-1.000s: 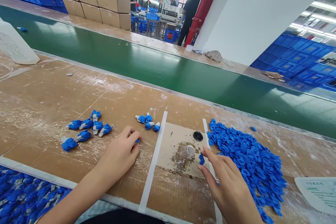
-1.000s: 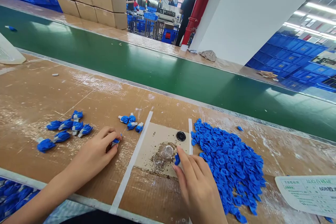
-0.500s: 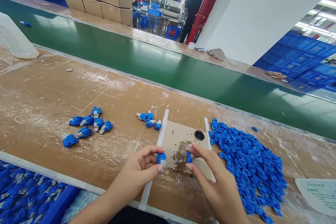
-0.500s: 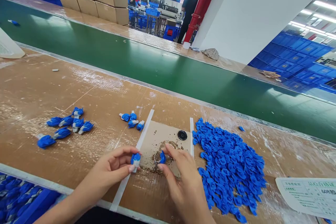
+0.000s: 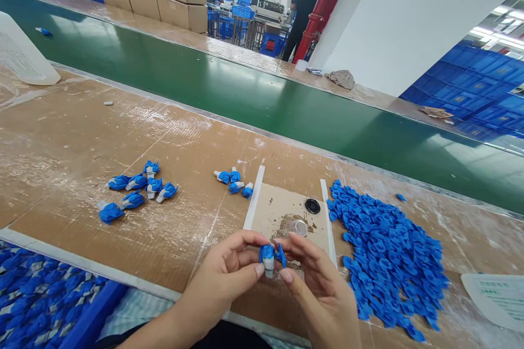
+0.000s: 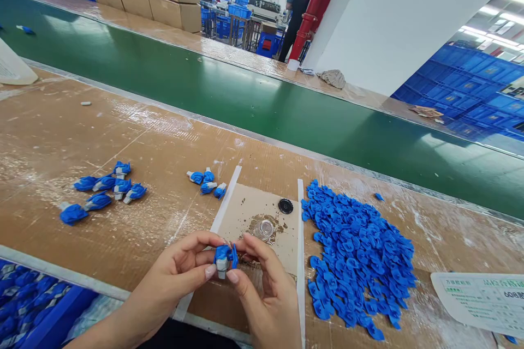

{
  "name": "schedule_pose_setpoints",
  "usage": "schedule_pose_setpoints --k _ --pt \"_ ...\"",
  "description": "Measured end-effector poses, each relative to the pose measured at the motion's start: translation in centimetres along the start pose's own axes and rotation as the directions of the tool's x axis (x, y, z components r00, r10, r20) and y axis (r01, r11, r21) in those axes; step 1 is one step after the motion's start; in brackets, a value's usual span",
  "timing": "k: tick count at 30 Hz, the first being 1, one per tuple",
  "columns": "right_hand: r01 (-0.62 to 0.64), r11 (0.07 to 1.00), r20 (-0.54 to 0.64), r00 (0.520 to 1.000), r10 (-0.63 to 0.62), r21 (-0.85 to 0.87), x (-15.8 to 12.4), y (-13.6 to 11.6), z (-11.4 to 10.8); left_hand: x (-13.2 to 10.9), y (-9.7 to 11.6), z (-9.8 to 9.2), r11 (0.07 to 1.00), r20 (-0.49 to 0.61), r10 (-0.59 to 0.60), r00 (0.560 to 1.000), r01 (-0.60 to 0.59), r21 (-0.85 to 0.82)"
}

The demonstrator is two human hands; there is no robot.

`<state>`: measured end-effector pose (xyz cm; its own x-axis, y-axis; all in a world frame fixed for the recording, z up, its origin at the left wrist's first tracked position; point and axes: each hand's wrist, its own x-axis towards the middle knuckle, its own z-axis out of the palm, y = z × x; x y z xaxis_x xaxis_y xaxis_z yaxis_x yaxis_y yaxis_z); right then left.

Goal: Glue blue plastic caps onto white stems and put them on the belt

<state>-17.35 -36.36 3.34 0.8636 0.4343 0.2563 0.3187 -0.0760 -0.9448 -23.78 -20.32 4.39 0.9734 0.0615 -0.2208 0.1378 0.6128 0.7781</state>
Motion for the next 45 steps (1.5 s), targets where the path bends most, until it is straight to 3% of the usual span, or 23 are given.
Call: schedule_pose_setpoints --k 3,7,11,14,16,18,20,21,23,26,28,31,34,36,38,40,42,45 --pt "0.046 0.997 -0.019 0.999 -0.047 -0.067 0.0 0.0 0.2 0.0 0.1 0.1 1.0 -0.005 -0.006 1.0 0.006 0.01" --pt "0.138 0.943 0.026 0.99 -0.136 -0.302 0.0 0.0 0.4 -0.2 0.3 0.3 1.0 -0.028 -0.019 0.999 0.019 0.006" --pt "0.376 0.787 0.133 0.924 -0.359 -0.489 0.1 -0.7 1.6 0.1 -0.1 0.2 0.999 -0.131 -0.01 0.991 0.015 0.036" --pt "0.481 0.703 0.233 0.875 -0.425 -0.524 0.1 -1.0 2.0 0.4 -0.7 -0.1 0.996 -0.198 0.013 0.98 0.004 0.084" --pt "0.472 0.692 0.256 0.881 -0.399 -0.546 0.4 -0.6 0.9 0.2 -0.9 -0.7 0.988 -0.241 0.034 0.97 0.003 0.152" --pt "0.394 0.672 0.193 0.914 -0.356 -0.627 1.1 0.4 -1.5 -0.3 -0.9 -1.8 0.95 -0.313 0.137 0.94 -0.036 0.31" --pt "0.261 0.604 0.081 0.948 -0.308 -0.753 2.1 1.7 -4.9 -0.9 -0.5 -3.4 0.803 -0.353 0.351 0.867 -0.085 0.59" --pt "0.216 0.521 0.072 0.956 -0.283 -0.826 2.6 2.3 -6.6 -1.2 -0.1 -4.3 0.669 -0.328 0.465 0.822 -0.084 0.739" --pt "0.159 0.413 0.07 0.972 -0.224 -0.896 3.6 3.4 -9.6 -1.6 1.1 -6.4 0.308 -0.181 0.62 0.763 -0.025 0.951" --pt "0.153 0.371 0.093 0.98 -0.175 -0.916 4.4 4.2 -12.3 -1.3 3.4 -9.4 -0.197 0.103 0.641 0.761 0.034 0.98" --pt "0.158 0.359 0.111 0.983 -0.147 -0.92 4.6 4.5 -12.9 -0.9 4.9 -11.0 -0.394 0.24 0.594 0.768 0.018 0.919" --pt "0.161 0.359 0.125 0.985 -0.121 -0.919 4.6 4.9 -13.0 -0.3 6.6 -12.1 -0.505 0.32 0.56 0.764 0.008 0.863" --pt "0.149 0.366 0.111 0.986 -0.124 -0.919 4.4 4.9 -13.1 0.2 7.4 -11.7 -0.533 0.315 0.533 0.785 0.022 0.846" --pt "0.107 0.385 0.058 0.989 -0.136 -0.917 4.1 4.6 -13.1 0.7 7.8 -10.8 -0.519 0.329 0.497 0.803 -0.029 0.854" --pt "0.03 0.472 -0.026 0.993 -0.112 -0.881 3.6 4.0 -12.7 1.6 8.1 -9.5 -0.487 0.364 0.458 0.811 -0.113 0.866" --pt "-0.045 0.631 -0.07 0.997 -0.015 -0.774 3.0 3.4 -11.7 2.8 8.4 -8.0 -0.479 0.401 0.397 0.826 -0.186 0.858" --pt "-0.094 0.773 -0.01 0.994 0.112 -0.627 2.5 3.1 -10.2 4.2 8.8 -6.5 -0.516 0.452 0.314 0.835 -0.249 0.82" --pt "-0.129 0.838 0.044 0.983 0.18 -0.53 2.2 3.2 -8.1 6.5 9.1 -5.1 -0.531 0.524 0.174 0.834 -0.369 0.763"
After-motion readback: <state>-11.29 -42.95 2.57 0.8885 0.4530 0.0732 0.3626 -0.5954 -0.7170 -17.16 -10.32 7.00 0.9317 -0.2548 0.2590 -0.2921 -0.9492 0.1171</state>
